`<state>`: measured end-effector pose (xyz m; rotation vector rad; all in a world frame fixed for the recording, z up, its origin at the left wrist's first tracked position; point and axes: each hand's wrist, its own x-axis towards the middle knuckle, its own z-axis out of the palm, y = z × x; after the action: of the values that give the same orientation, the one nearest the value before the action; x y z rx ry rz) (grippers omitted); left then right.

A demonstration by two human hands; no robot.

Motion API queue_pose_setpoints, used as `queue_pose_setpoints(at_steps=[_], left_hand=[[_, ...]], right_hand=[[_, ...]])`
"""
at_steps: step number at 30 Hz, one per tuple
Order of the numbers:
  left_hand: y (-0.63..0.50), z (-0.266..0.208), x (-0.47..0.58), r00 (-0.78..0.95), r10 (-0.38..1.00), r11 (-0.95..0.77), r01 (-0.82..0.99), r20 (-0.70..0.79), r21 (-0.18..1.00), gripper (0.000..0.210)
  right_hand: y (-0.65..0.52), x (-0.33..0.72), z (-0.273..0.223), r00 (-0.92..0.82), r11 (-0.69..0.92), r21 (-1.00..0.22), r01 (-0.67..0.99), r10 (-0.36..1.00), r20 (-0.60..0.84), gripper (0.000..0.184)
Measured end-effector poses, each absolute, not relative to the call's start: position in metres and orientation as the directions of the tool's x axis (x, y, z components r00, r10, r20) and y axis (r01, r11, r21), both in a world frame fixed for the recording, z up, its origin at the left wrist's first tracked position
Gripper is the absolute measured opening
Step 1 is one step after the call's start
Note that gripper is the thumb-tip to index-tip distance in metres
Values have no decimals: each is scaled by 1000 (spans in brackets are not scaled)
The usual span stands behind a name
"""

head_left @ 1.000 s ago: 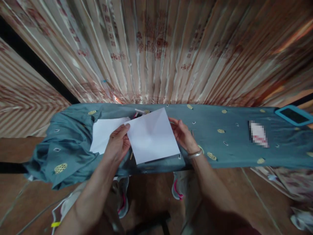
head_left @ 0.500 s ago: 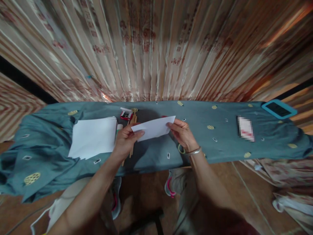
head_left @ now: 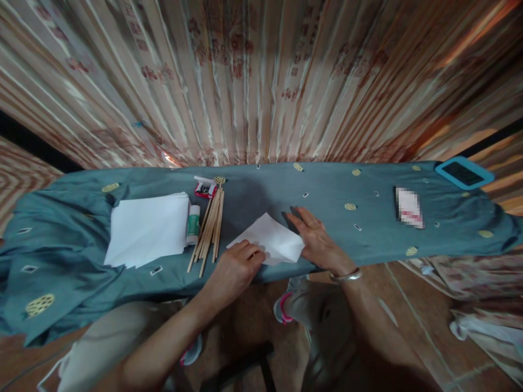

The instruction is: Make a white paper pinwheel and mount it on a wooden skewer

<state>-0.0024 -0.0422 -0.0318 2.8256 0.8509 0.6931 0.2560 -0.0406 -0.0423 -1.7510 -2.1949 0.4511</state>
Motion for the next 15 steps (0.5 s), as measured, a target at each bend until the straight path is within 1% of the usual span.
queue_pose_setpoints(at_steps=[1,3,5,6,8,11,13,15], left_hand=[[-42,-32,-2,746,546,-838,499,382,223,14],[-42,-30,-1,747,545,-838,500,381,217,14],[-41,-29,0,739,554,-832,504,383,231,16],[-41,-29,1,732,564,-825,505,381,251,17],[-40,-31,2,717,597,-800,498,361,334,20],[-37,-36,3,677,673,-709,477,298,519,24],[-33,-39,1,602,762,-587,489,238,645,24],[-30,-40,-4,490,857,-429,503,162,750,30]], right_hand=[[-44,255,-41,-224,219,-378,899,974,32,85],[-50,255,-36,-229,229,-341,912,973,39,91],[-54,254,-30,-224,228,-347,910,973,53,92],[-56,253,-27,-235,240,-362,901,970,60,90],[-57,247,-22,-299,301,-417,858,952,73,79],[-56,233,-21,-401,387,-529,755,911,95,51],[-51,224,-24,-384,370,-580,726,917,104,36],[-44,216,-27,-321,314,-606,731,942,102,31]])
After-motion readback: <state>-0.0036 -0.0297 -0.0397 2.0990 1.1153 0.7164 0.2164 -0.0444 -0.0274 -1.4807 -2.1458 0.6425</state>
